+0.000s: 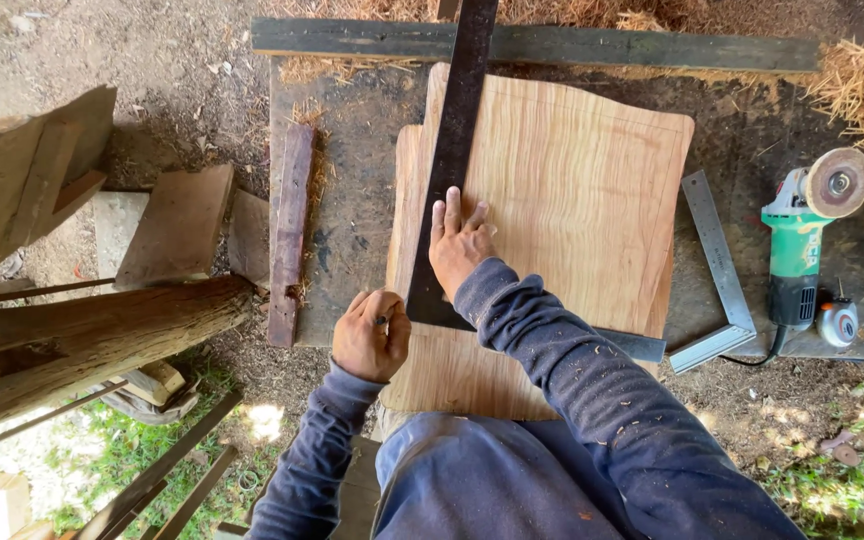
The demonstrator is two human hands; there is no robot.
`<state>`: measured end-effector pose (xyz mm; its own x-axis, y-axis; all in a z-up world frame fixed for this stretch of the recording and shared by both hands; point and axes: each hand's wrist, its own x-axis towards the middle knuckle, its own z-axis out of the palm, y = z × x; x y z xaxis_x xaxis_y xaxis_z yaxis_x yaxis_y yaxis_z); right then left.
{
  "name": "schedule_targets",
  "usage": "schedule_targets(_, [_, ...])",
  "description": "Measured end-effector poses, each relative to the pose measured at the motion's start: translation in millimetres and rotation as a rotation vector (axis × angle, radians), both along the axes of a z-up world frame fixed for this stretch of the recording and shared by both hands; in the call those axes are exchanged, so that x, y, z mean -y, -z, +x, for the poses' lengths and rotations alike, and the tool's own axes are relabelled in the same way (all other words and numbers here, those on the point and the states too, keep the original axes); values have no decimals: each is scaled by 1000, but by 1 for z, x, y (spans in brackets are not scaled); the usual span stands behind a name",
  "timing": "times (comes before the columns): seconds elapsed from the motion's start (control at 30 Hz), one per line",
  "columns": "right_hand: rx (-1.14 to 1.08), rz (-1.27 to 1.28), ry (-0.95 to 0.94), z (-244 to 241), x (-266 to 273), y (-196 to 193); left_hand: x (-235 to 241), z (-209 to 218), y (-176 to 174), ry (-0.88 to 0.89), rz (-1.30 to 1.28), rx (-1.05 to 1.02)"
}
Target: The person uses a large L-square and a pencil to draw straight lines on a stack of wooden planks. They then use a smaller ruler to draw additional lines on the wood. Finally, they pick up and arrange several curved wooden pieces on the workbench.
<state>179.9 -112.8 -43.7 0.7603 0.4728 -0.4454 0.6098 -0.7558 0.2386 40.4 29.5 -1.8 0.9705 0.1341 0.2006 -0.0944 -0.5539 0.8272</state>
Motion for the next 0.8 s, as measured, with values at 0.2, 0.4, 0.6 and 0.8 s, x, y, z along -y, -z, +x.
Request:
schedule_targets(0.2, [-235, -49, 90, 2, -6, -37, 5, -17, -30, -32, -20, 49])
schedule_targets(0.4, [-200, -10, 59, 6, -4, -40, 32, -38, -11, 33, -91, -24])
schedule_targets(0.6, [96, 126, 5, 2, 12, 36, 35, -38, 3, 84, -94, 5])
schedule_targets(0.8, [-117, 31, 27, 4, 4, -27, 20, -40, 7, -110, 35, 20])
